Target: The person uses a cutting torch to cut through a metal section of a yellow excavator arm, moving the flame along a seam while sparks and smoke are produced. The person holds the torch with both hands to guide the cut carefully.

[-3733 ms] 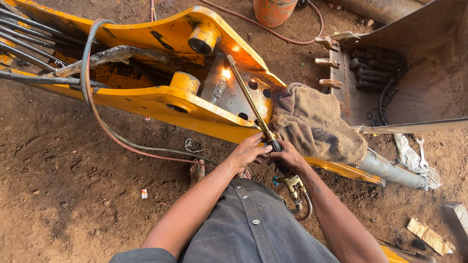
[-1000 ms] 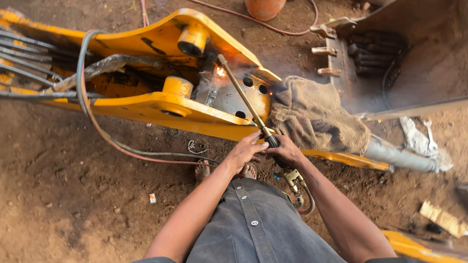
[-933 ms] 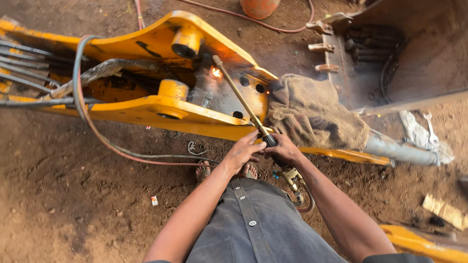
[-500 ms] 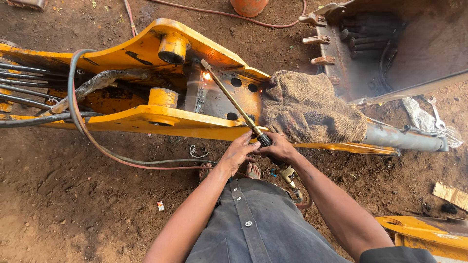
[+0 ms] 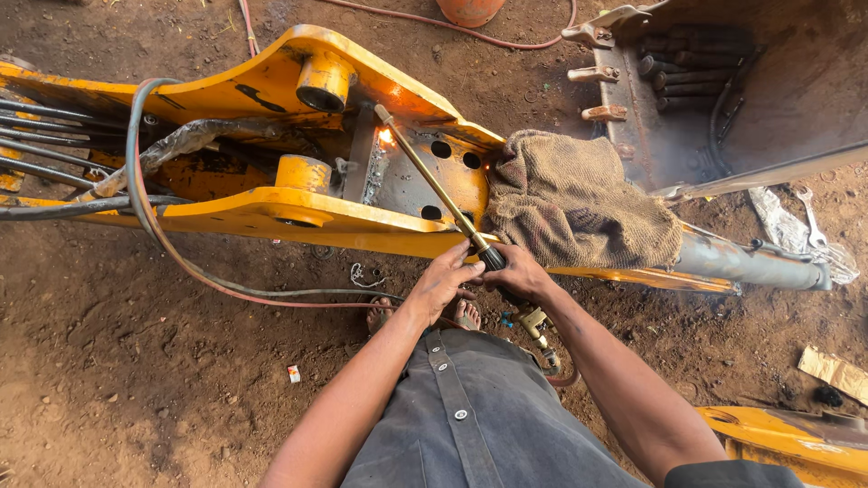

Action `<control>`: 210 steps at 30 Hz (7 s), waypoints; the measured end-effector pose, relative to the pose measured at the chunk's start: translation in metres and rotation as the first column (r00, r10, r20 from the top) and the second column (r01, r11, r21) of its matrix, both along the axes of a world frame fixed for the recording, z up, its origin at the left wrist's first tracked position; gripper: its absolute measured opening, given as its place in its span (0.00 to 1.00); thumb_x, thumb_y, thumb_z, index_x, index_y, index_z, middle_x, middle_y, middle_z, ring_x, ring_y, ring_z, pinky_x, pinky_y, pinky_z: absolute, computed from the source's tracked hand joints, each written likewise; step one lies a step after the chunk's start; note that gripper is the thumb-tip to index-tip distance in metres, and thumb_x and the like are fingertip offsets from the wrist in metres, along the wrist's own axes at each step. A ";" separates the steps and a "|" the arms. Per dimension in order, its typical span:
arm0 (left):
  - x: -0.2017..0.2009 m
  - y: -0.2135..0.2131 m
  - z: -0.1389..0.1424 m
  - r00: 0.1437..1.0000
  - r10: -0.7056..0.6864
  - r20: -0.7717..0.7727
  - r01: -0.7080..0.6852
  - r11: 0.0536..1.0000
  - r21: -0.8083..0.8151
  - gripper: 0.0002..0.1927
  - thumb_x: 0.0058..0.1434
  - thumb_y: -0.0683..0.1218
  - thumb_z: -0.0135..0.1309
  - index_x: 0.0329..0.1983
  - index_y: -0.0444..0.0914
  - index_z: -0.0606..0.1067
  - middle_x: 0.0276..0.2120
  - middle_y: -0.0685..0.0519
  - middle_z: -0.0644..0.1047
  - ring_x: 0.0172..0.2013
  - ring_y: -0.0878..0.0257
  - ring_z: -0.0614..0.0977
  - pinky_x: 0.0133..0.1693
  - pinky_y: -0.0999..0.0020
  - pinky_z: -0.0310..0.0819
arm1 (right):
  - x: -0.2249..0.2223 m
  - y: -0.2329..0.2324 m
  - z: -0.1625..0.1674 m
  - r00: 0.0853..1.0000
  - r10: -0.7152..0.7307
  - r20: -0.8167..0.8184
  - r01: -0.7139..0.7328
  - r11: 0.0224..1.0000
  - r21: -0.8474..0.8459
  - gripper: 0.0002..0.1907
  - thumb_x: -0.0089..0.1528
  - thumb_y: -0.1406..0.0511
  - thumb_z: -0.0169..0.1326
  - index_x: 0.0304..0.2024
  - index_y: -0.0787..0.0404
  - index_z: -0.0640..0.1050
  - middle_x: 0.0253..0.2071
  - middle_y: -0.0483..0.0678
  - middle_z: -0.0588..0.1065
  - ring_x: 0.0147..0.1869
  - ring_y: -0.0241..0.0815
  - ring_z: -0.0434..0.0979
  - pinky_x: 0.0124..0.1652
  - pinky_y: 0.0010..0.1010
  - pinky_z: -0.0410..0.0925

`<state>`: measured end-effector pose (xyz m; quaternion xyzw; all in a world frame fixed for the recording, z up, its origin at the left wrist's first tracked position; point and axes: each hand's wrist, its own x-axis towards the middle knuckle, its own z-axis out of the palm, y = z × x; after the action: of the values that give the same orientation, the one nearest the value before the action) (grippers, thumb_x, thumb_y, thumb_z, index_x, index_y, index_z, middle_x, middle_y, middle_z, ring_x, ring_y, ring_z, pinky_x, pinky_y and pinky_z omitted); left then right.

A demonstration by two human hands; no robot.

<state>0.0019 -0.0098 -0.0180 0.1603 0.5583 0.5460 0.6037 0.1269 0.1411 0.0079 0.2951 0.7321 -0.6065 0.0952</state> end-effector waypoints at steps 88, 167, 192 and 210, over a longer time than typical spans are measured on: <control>0.005 0.010 0.001 0.994 0.009 0.105 -0.007 1.000 -0.022 0.50 0.62 0.52 0.58 0.78 0.31 0.44 0.74 0.34 0.53 0.65 0.46 0.71 0.49 0.57 0.79 | 0.009 0.018 -0.009 0.957 0.150 0.250 -0.261 0.824 0.502 0.53 0.50 0.57 0.61 0.76 0.56 0.55 0.48 0.62 0.75 0.47 0.59 0.81 0.51 0.46 0.74; 0.000 0.000 0.014 0.993 -0.010 0.120 0.007 1.000 0.023 0.43 0.62 0.51 0.57 0.77 0.34 0.54 0.74 0.39 0.59 0.62 0.49 0.73 0.47 0.62 0.78 | 0.010 0.005 -0.007 0.934 0.127 0.333 -0.298 0.792 0.533 0.52 0.53 0.57 0.62 0.76 0.55 0.54 0.45 0.59 0.74 0.44 0.57 0.80 0.47 0.47 0.75; -0.003 -0.002 0.016 0.991 -0.010 0.133 0.007 1.000 0.020 0.42 0.63 0.50 0.57 0.76 0.34 0.54 0.73 0.40 0.61 0.63 0.50 0.74 0.48 0.61 0.78 | 0.010 0.001 -0.011 0.940 0.113 0.323 -0.287 0.774 0.564 0.52 0.52 0.57 0.63 0.75 0.55 0.56 0.44 0.59 0.74 0.44 0.57 0.79 0.47 0.46 0.75; -0.009 -0.004 0.009 0.991 -0.021 0.131 0.021 1.000 0.001 0.45 0.62 0.51 0.57 0.77 0.33 0.50 0.74 0.38 0.56 0.65 0.48 0.72 0.49 0.60 0.79 | 0.004 -0.007 -0.001 0.933 0.077 0.351 -0.265 0.807 0.527 0.50 0.54 0.57 0.61 0.76 0.55 0.54 0.51 0.60 0.73 0.48 0.56 0.80 0.49 0.45 0.75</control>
<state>-0.0067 -0.0139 -0.0089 0.1298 0.5159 0.5490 0.6447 0.1310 0.1344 0.0072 0.3340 0.8781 -0.2958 0.1729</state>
